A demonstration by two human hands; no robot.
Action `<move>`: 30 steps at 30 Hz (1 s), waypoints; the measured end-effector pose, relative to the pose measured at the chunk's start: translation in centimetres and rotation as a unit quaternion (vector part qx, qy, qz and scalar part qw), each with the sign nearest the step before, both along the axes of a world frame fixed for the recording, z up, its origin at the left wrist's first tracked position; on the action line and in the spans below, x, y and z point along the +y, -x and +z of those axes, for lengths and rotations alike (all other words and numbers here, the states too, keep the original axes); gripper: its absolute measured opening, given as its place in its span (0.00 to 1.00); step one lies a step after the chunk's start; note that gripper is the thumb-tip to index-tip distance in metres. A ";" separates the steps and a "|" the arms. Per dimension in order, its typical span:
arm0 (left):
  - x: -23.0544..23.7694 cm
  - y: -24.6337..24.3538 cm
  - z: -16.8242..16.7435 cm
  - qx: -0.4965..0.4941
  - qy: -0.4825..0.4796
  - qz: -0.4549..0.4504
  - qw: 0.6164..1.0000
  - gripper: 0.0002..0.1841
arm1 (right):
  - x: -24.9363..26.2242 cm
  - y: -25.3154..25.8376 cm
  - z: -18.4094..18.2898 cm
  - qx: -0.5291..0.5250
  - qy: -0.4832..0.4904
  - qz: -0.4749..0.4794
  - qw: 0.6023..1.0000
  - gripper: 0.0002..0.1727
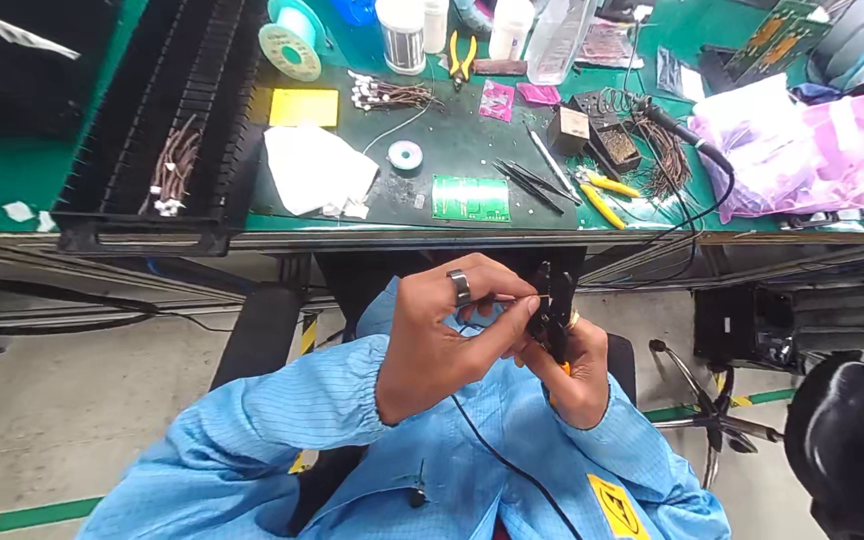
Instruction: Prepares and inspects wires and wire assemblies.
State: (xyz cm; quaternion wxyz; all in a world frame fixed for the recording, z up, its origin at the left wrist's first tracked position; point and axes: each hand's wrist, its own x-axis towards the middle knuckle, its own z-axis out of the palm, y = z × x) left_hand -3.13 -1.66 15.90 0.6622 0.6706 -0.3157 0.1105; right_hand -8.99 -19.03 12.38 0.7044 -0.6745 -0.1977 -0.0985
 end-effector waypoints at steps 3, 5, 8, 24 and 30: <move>0.0 0.1 -0.1 -0.010 -0.008 0.012 1.000 0.04 | 0.0 0.0 -0.1 -0.023 0.034 -0.025 0.999 0.11; -0.1 0.1 0.0 -0.011 -0.005 0.015 1.000 0.03 | 0.1 -0.1 -0.2 -0.038 0.049 -0.043 0.997 0.13; -0.1 0.3 -0.1 -0.009 0.001 0.019 1.000 0.03 | 0.1 0.0 -0.2 -0.050 0.074 -0.062 0.994 0.13; -0.3 0.6 -0.1 -0.011 0.011 0.032 0.999 0.03 | 0.6 0.2 -0.8 -0.048 0.097 -0.105 0.989 0.16; -0.5 0.5 -0.4 -0.013 0.008 0.042 0.999 0.03 | 0.7 0.1 -1.1 -0.042 0.092 -0.115 0.988 0.14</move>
